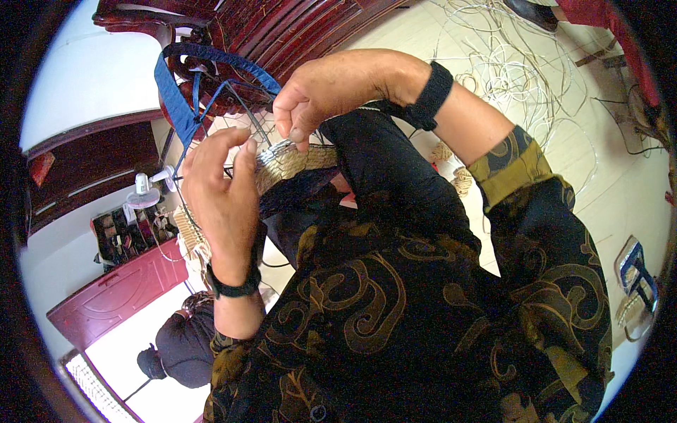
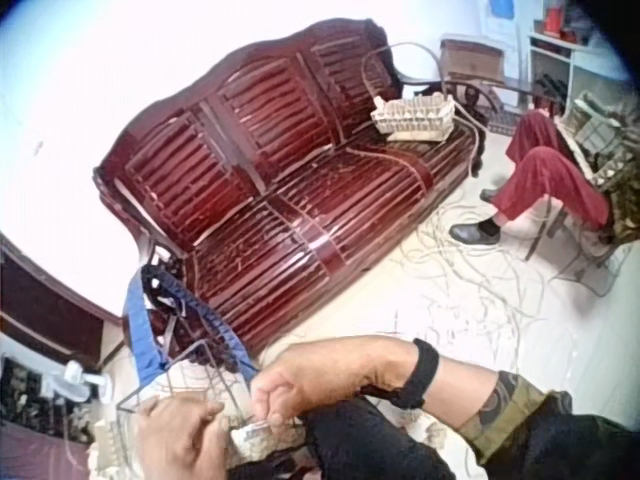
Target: The person weaves a basket by hand, threading white and blue plastic-like strips through a blue metal frame.
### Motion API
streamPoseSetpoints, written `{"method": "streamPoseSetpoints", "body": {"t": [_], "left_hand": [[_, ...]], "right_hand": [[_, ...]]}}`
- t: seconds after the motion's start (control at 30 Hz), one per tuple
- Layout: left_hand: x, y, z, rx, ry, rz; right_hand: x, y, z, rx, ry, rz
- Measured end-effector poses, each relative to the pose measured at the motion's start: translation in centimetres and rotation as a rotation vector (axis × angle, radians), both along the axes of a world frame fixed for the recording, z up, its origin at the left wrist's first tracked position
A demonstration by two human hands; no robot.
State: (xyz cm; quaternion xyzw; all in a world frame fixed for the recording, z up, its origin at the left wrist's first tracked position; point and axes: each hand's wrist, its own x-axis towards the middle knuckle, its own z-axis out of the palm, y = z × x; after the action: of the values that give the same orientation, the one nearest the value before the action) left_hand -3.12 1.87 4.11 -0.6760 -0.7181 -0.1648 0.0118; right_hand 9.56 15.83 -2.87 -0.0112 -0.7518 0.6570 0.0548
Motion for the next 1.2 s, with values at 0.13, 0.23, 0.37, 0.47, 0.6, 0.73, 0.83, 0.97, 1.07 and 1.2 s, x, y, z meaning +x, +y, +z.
{"method": "streamPoseSetpoints", "body": {"t": [0.13,0.23,0.37,0.47,0.6,0.73,0.83,0.97,1.07,1.2], "left_hand": [[1.2,-1.0,-1.6,0.204,0.122,-0.050],[1.6,-0.8,-2.8,0.287,0.145,-0.075],[1.5,-1.3,-4.1,0.334,0.197,-0.130],[1.5,-1.7,-4.6,0.345,0.291,-0.169],[1.5,-1.6,-5.2,0.368,0.293,-0.191],[1.7,-1.3,-5.6,0.371,0.279,-0.209],[1.8,-1.4,-5.5,0.378,0.297,-0.222],[1.7,-0.9,-5.9,0.386,0.308,-0.262],[1.6,-0.8,-5.8,0.380,0.324,-0.291],[1.4,-0.7,-5.8,0.378,0.332,-0.303]], "right_hand": [[0.9,-0.9,0.2,0.195,0.082,-0.213],[1.5,-1.4,0.1,0.187,0.109,-0.304],[1.7,-2.2,0.5,0.315,0.102,-0.405],[1.9,-2.5,0.1,0.378,0.137,-0.485],[1.6,-3.2,-0.6,0.472,0.248,-0.639],[0.9,-5.0,-1.0,0.104,0.306,-0.857],[0.6,-5.9,-0.1,-0.342,0.422,-0.918],[0.7,-6.0,0.6,-0.694,0.542,-0.811],[1.3,-5.4,0.8,-0.866,0.614,-0.619],[1.6,-5.2,1.2,-1.003,0.552,-0.552]]}}
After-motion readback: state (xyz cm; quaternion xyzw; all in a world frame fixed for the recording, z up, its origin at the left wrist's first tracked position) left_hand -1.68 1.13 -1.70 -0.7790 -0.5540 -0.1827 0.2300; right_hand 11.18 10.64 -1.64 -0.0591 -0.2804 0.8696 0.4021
